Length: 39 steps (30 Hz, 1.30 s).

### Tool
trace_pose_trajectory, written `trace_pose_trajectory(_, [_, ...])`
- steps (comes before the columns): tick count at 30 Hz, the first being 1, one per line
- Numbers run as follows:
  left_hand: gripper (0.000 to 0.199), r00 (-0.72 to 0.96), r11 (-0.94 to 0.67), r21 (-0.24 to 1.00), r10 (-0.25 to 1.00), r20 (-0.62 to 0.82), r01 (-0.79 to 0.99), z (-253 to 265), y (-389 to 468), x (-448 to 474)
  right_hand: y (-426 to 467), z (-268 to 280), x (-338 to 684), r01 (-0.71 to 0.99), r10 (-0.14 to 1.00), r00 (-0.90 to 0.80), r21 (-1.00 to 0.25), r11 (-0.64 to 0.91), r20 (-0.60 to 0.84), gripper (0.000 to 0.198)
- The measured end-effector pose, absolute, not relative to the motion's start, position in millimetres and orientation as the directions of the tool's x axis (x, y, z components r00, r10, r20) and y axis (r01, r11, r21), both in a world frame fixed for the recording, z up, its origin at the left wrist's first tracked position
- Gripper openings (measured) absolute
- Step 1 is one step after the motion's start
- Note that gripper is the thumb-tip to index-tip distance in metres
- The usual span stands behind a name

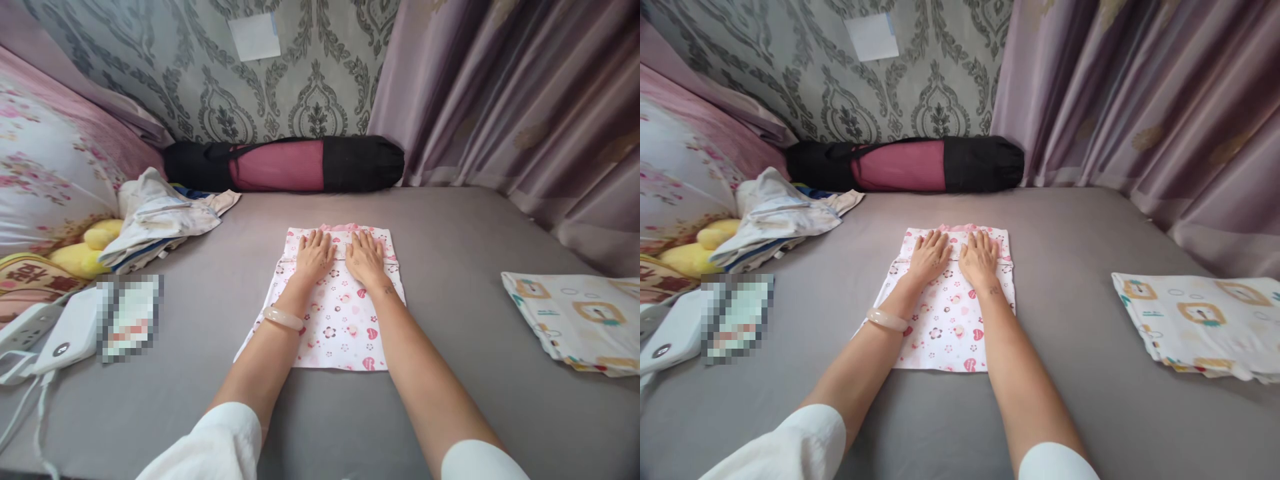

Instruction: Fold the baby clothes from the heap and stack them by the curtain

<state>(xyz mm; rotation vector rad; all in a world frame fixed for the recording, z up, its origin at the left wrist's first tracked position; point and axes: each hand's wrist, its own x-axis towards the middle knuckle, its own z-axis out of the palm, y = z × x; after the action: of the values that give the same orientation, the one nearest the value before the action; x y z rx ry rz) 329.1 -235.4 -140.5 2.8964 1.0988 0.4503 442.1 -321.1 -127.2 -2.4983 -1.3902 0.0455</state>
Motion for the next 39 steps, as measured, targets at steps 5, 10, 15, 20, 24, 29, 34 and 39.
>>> trace_pose_trajectory(5, [0.048,0.761,-0.809,0.11,0.582,0.288,0.577,-138.6,-238.5,329.7,-320.6,-124.7,429.8,0.917,0.924,0.352,-0.252,-0.309,0.146,0.054])
trace_pose_trajectory(10, [0.045,0.783,-0.813,0.154,0.582,0.221,0.561,-138.3,-239.3,330.3,-319.1,-129.7,425.3,0.922,0.944,0.316,-0.264,-0.283,0.094,0.056])
trace_pose_trajectory(15, [0.044,0.781,-0.813,0.16,0.582,0.227,0.56,-137.0,-239.6,329.2,-320.1,-129.3,426.6,0.917,0.943,0.321,-0.278,-0.286,0.091,0.055])
trace_pose_trajectory(20, [0.045,0.73,-0.78,0.14,0.622,0.282,0.61,-136.6,-240.1,327.8,-320.0,-128.5,426.1,0.911,0.927,0.346,-0.286,-0.296,0.142,0.054])
trace_pose_trajectory(24, [0.047,0.706,-0.748,0.13,0.659,0.261,0.651,-138.3,-239.6,327.9,-316.1,-131.1,425.7,0.911,0.916,0.361,-0.276,-0.307,0.174,0.054])
trace_pose_trajectory(29, [0.047,0.71,-0.75,0.124,0.657,0.254,0.649,-139.7,-238.6,328.7,-312.1,-133.1,426.5,0.9,0.913,0.383,-0.278,-0.335,0.139,0.054])
trace_pose_trajectory(34, [0.047,0.681,-0.725,0.141,0.684,0.263,0.674,-138.7,-238.7,327.8,-313.6,-130.0,426.3,0.898,0.909,0.383,-0.299,-0.323,0.166,0.053])
trace_pose_trajectory(39, [0.054,0.56,-0.612,0.146,0.779,0.284,0.777,-138.7,-235.9,323.6,-316.0,-131.4,429.0,0.843,0.817,0.522,-0.291,-0.452,0.244,0.055])
